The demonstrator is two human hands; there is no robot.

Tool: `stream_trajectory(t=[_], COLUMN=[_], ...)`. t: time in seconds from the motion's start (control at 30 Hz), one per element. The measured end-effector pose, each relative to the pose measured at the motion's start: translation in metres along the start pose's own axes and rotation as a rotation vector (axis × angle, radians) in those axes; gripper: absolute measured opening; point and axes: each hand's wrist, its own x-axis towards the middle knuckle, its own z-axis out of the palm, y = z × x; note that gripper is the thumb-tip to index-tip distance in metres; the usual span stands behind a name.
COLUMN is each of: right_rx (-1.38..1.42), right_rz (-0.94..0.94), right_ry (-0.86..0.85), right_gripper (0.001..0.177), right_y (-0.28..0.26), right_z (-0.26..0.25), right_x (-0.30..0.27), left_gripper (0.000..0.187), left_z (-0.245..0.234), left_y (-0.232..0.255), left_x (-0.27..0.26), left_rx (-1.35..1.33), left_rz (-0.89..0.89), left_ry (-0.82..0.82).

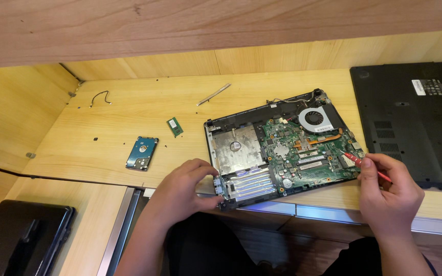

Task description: The person uses a red screwdriver to unscrew and remove components from a disassembled laptop motherboard. They remove a small circuit board and place it on the desk next to a hard drive and RAM stick.

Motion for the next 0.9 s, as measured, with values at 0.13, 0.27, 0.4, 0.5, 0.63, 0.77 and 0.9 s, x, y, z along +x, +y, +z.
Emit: stream_trajectory(t=[0.13,0.27,0.4,0.5,0.63,0.77,0.9], right_rx=[-0.039,-0.004,0.005,-0.011,-0.003,0.007,0.094], right_rz=[0.002,-0.024,-0.005,0.011,0.026,-0.011,-0.006], right_ry=[-0.004,0.0,-0.006,-0.006,-0.012,-0.005,-0.007], right_gripper=[0.011,0.012,0.011,0.011,0.012,0.013,0.012], right_y=[0.002,0.001,0.001,0.003,0.001,-0.001,-0.007], right_z=[-0.001,-0.001,-0.001,-0.001,-0.001,-0.001,0.0], right_x=[-0.001,-0.001,0.0,-0.002,-0.002,-0.001,0.002], left_gripper=[0.053,0.056,0.074,0.053,0.031,0.046,0.053], left_z=[-0.005,0.007,0.014,0.011,0.013,0.038,0.067], left_y=[-0.026,-0.061,-0.049,-0.006,0.031,0.053,0.077], left_x=[-0.001,0.0,-0.003,-0.01,-0.018,-0.013,0.008], left_rx=[0.021,0.085,0.098,-0.09,-0.204,-0.085,0.049], left_rz=[-0.059,-0.24,-0.129,-0.067,0.012,0.077,0.134], left_ry=[0.153,0.175,0.247,0.232,0.109,0.097,0.169])
